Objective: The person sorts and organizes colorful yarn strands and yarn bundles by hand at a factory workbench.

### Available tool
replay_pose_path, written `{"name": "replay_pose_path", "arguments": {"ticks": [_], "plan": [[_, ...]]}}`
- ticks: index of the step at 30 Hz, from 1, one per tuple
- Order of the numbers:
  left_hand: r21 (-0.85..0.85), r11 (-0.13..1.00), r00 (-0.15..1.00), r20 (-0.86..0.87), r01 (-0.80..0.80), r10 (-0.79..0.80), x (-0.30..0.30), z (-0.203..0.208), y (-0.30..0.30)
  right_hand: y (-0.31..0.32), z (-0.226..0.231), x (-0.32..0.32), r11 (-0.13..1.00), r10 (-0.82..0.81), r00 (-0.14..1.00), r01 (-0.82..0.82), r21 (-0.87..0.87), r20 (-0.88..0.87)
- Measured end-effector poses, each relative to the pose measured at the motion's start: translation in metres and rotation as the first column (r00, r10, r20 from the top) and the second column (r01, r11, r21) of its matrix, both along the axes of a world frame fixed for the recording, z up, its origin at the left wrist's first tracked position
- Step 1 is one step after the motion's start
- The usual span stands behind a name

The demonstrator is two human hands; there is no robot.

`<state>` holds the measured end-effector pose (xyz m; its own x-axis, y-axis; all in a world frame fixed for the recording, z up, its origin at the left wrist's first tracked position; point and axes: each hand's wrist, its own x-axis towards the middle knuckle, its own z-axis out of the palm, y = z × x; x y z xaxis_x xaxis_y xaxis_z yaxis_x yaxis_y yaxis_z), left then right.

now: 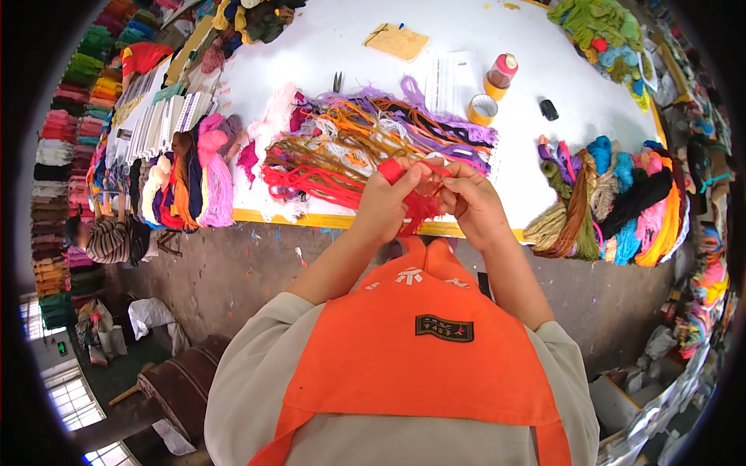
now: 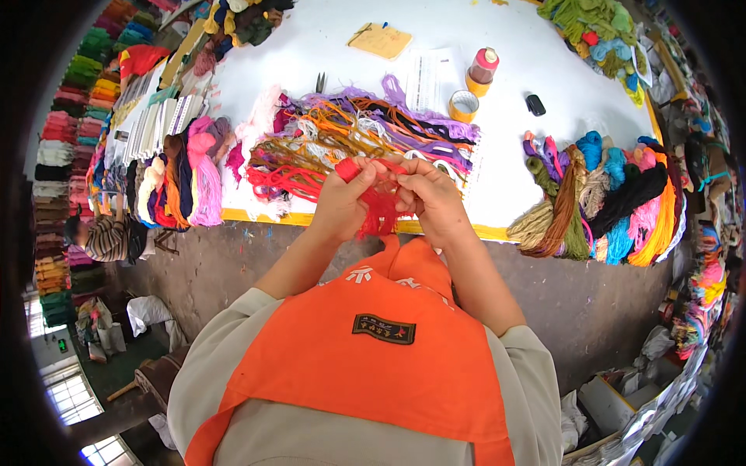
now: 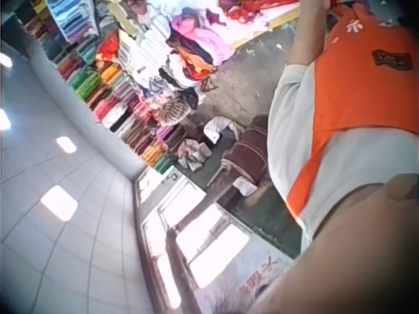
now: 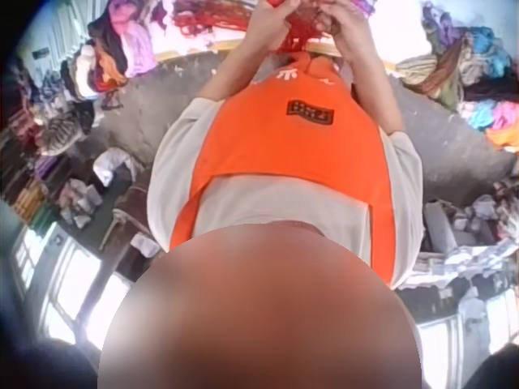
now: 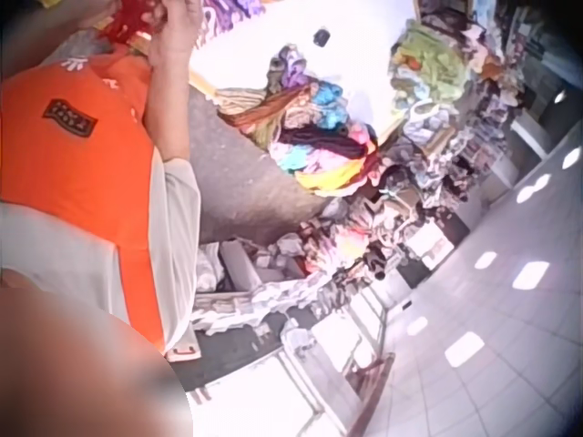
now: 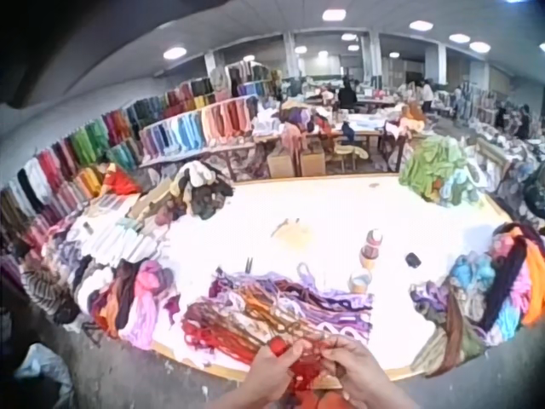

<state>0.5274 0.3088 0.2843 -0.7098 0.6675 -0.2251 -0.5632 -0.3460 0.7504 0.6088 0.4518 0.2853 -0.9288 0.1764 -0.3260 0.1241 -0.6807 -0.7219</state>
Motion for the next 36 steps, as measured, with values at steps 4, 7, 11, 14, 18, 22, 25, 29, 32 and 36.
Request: {"name": "replay_pose_path", "arguments": {"ticks": [4,7,11,14,18,22,25,29,32,36], "plan": [[-0.026,0.999,0.999,-0.022,0.026,-0.026,-0.019,0.015,-0.011,0.005,0.012,0.016,0.945,0.289,0.947,-0.305,0.115,0.138],[-0.213,0.976,0.985,0.172,0.052,-0.015,-0.068,0.016,-0.063,0.037,-0.008,0.048,0.932,-0.02,0.994,-0.021,0.361,0.109],[0.062,0.991,0.953,0.284,-0.123,0.1,-0.141,-0.003,-0.144,0.123,-0.071,0.105,0.642,-0.703,0.711,0.642,0.419,-0.012],[0.013,0.979,0.932,0.309,-0.201,0.188,-0.194,-0.015,-0.192,0.197,-0.126,0.193,0.704,-0.706,0.708,0.706,-0.08,0.03],[-0.392,0.832,0.869,0.135,-0.394,0.475,-0.266,-0.021,-0.224,0.26,-0.154,0.285,0.627,-0.774,0.624,0.779,-0.004,0.109],[-0.387,0.71,0.771,-0.001,-0.588,0.637,-0.321,0.003,-0.278,0.314,-0.157,0.349,0.389,-0.921,0.287,0.668,0.635,0.262],[-0.323,0.667,0.727,-0.113,-0.671,0.677,-0.321,0.021,-0.258,0.369,-0.185,0.425,0.276,-0.955,0.051,0.507,0.817,0.291],[-0.343,0.937,0.941,-0.334,-0.068,-0.054,-0.248,-0.136,-0.168,0.372,-0.273,0.464,0.255,-0.854,0.521,0.404,0.878,0.008],[-0.392,0.895,0.921,0.386,0.212,-0.049,-0.096,-0.132,-0.063,0.228,-0.243,0.232,0.115,-0.29,0.934,-0.182,0.977,0.208],[-0.472,0.776,0.845,0.516,0.418,-0.141,-0.007,-0.196,0.029,0.131,-0.244,0.121,0.307,-0.082,0.907,-0.372,0.876,0.414]]}}
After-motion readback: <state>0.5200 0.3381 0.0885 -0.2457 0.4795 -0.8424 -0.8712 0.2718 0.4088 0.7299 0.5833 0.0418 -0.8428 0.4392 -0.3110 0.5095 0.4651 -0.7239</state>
